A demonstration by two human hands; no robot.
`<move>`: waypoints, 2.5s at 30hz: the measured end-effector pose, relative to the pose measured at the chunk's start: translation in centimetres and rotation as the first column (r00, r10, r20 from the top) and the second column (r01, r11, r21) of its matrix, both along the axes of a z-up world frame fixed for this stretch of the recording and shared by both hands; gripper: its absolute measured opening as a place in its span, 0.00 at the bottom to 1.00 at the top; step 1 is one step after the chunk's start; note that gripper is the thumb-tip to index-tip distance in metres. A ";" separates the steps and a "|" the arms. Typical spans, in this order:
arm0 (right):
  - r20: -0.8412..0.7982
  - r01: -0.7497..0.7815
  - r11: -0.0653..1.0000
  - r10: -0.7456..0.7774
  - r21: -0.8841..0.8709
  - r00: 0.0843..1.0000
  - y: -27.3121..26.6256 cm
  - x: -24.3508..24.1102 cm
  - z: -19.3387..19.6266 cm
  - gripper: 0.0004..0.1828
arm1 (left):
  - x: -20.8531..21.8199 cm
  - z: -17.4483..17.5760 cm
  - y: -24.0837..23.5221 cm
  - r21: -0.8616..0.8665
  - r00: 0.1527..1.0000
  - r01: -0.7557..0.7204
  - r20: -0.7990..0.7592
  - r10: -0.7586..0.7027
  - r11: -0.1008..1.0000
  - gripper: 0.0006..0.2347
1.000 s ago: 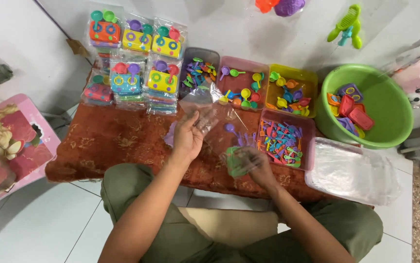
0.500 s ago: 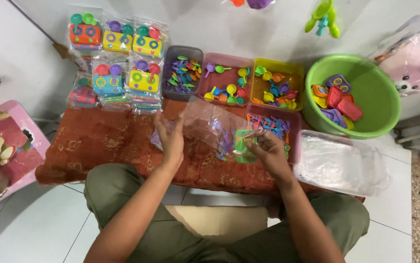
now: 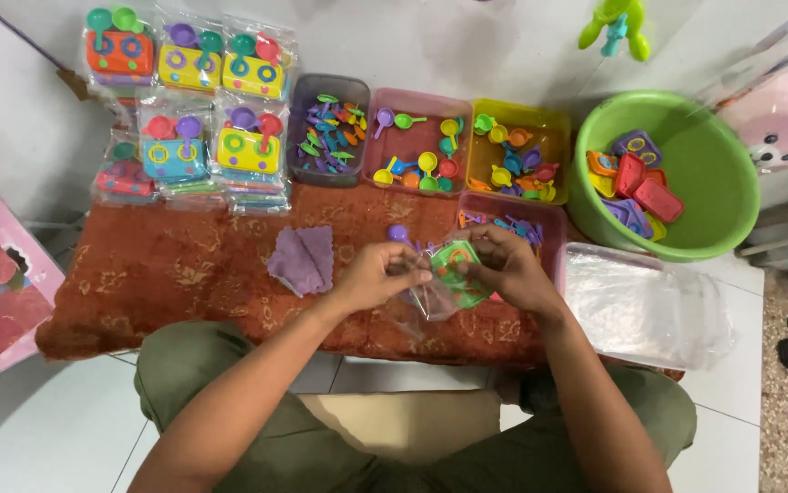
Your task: The person sits on the floor and wipes a small purple plastic toy with a cloth. They then place the toy into a clear plastic bag along with a green plastic toy and a purple plastic spoon, arranging the items inside the bag.
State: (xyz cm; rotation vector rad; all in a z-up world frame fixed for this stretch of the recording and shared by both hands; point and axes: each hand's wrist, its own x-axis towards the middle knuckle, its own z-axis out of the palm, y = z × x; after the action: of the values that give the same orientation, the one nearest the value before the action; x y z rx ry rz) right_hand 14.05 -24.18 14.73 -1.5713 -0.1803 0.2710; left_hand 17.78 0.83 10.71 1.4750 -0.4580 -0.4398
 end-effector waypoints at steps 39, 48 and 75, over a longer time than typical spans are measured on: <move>0.282 0.337 0.930 -0.287 -0.145 0.915 2.2 -2.3 0.4 0.08 | -4.5 3.9 -2.9 -0.066 0.404 -0.406 0.881 0.244 0.911 0.15; 0.264 0.231 0.968 -0.249 0.098 0.932 1.3 -2.0 1.2 0.07 | -4.0 3.2 -2.1 -0.044 0.754 -0.398 0.554 0.354 0.916 0.18; 0.252 0.437 0.886 -0.463 0.154 0.850 -0.2 -1.7 1.6 0.14 | -5.0 -0.2 -2.9 -0.116 0.885 -0.013 -0.463 -0.043 0.993 0.08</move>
State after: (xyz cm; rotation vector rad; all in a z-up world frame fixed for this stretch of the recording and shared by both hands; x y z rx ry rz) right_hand 12.30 -24.42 16.28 -1.5075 -0.0381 -0.3319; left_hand 12.76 -2.06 10.49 1.2005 -0.1072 -0.7463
